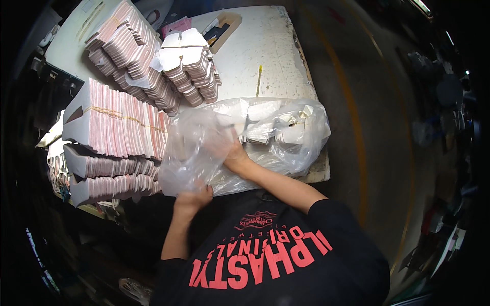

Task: The person places stacks of small white rectangular items into a clear plastic bag on a table. They repeatedly pick up stacks, insert them into the bag, and adjust the contents. The person also briefly handles a woven basket and a red plastic basket before returning to the bagging task.

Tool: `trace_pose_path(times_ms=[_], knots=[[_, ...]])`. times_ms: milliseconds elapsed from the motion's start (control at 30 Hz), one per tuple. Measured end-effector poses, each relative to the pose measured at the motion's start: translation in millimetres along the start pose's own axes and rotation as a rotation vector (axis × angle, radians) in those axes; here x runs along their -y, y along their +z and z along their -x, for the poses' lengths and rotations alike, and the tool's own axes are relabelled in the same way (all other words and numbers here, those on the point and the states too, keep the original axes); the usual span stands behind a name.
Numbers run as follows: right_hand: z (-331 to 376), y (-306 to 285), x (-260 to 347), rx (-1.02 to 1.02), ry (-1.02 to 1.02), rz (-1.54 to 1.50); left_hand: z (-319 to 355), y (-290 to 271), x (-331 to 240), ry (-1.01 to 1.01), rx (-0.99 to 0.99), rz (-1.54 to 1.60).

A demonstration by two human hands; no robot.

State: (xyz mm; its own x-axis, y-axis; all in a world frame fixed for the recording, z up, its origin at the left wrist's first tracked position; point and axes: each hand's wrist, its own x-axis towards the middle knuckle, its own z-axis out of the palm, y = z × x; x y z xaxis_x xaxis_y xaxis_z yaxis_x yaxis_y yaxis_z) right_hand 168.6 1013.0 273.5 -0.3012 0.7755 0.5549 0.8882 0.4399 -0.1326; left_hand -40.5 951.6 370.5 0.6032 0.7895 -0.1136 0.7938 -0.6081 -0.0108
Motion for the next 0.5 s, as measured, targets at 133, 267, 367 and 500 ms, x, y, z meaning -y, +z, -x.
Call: trace_pose_path(times_ms=[133, 267, 367, 500], knots=[[12.5, -38.3, -15.9, 0.23, 0.017, -0.231, -25.6, -46.8, 2.8, -0.332, 0.369, 0.391], [58.5, -95.3, -31.8, 0.514, 0.105, -0.242, -74.5, -15.8, -13.5, 0.114, -0.031, 0.553], [89.2, -126.0, -16.7, 0.824, 0.39, -0.192, -94.5, 42.5, -21.4, 0.098, 0.01, 0.518], [91.4, -145.3, -37.2, 1.36, 0.574, -0.518, -82.4, 90.3, -14.3, 0.234, -0.179, 0.338]])
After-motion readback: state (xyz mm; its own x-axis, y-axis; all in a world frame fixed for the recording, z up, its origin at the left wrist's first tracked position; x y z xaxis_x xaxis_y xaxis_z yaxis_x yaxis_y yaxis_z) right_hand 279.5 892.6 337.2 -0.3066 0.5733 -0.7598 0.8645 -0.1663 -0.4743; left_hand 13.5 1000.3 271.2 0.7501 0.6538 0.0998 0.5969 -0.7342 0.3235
